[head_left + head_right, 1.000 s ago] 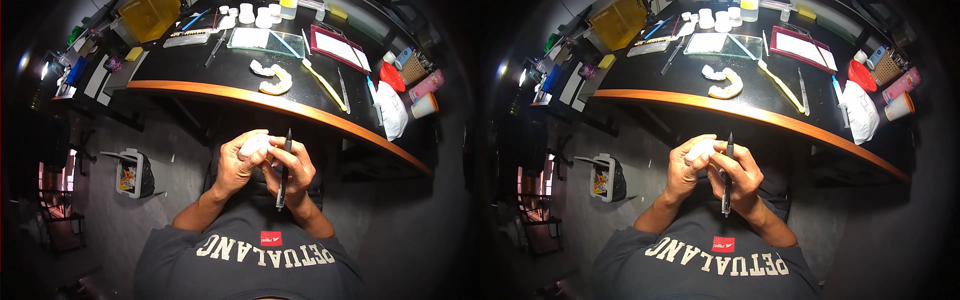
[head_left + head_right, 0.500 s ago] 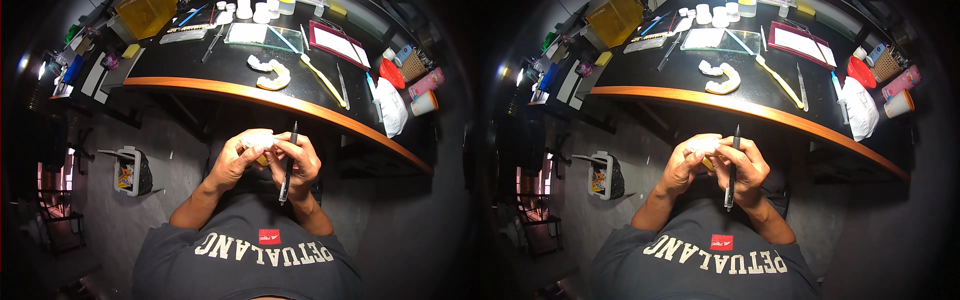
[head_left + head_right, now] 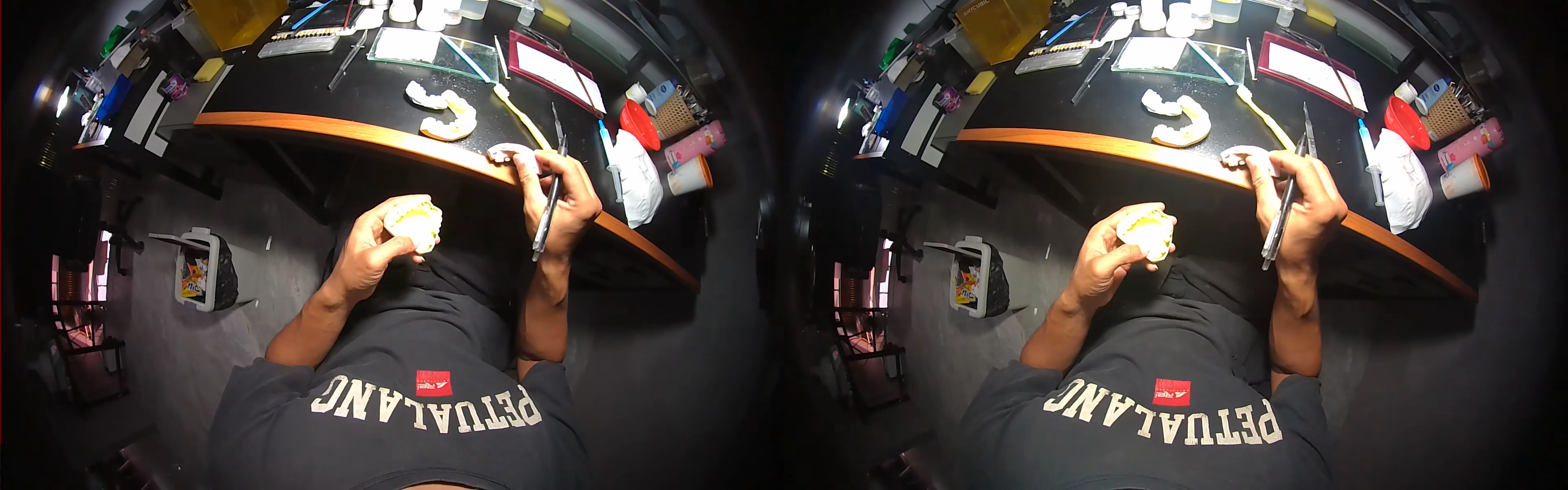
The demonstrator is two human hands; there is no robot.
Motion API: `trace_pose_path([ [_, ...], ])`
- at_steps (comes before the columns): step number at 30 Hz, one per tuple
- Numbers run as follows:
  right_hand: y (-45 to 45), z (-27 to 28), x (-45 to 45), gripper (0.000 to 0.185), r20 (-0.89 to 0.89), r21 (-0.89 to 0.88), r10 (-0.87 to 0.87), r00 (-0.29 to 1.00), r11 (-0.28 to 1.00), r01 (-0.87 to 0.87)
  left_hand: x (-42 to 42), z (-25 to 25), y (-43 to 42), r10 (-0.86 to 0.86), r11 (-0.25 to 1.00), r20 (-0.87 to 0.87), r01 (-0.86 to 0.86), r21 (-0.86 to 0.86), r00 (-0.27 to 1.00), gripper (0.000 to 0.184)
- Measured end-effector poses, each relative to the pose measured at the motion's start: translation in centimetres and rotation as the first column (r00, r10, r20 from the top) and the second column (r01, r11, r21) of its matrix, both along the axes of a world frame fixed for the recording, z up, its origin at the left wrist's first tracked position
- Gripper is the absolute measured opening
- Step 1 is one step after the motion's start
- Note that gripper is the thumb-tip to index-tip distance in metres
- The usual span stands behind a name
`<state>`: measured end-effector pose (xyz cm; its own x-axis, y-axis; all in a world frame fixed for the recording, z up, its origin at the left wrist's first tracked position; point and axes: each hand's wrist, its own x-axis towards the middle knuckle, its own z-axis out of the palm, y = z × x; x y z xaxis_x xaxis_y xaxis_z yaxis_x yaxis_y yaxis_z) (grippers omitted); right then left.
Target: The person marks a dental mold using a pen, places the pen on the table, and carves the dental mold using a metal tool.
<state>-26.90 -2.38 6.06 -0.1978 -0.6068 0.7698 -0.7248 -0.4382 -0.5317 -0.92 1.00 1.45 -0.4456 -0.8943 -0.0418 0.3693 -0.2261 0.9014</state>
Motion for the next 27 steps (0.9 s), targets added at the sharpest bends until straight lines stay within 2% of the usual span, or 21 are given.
trace_pose_path([
  [4,-0.4,0.2,0.0,0.017,0.053,0.082,-0.047,0.997,0.996,0.043,-0.1,-0.4,0.0,0.028,0.999,0.041,-0.027,-0.025,0.999,0.059],
  [9,-1.4,0.0,-0.2,0.012,0.106,0.093,-0.009,0.994,0.996,-0.001,-0.1,-0.4,0.0,0.029,0.999,0.044,-0.028,-0.028,0.999,0.060],
  [16,-1.1,0.5,-0.1,0.009,0.025,0.093,-0.112,0.993,0.990,0.110,0.3,-0.1,0.0,0.032,0.999,0.044,-0.030,-0.034,0.999,0.060],
  [25,-1.5,0.1,-0.1,0.013,0.054,0.040,-0.116,0.992,0.993,0.114,0.5,0.0,-0.1,0.042,0.999,0.051,-0.041,-0.026,0.998,0.055],
  [26,-1.5,0.2,0.0,0.017,0.120,0.099,-0.109,0.987,0.990,0.097,0.5,0.0,-0.1,0.037,0.999,0.065,-0.036,-0.028,0.997,0.054],
  [27,-1.5,0.8,0.4,0.023,0.129,0.078,-0.098,0.987,0.993,0.089,0.4,-0.1,-0.1,0.034,0.999,0.081,-0.031,-0.029,0.996,0.052],
])
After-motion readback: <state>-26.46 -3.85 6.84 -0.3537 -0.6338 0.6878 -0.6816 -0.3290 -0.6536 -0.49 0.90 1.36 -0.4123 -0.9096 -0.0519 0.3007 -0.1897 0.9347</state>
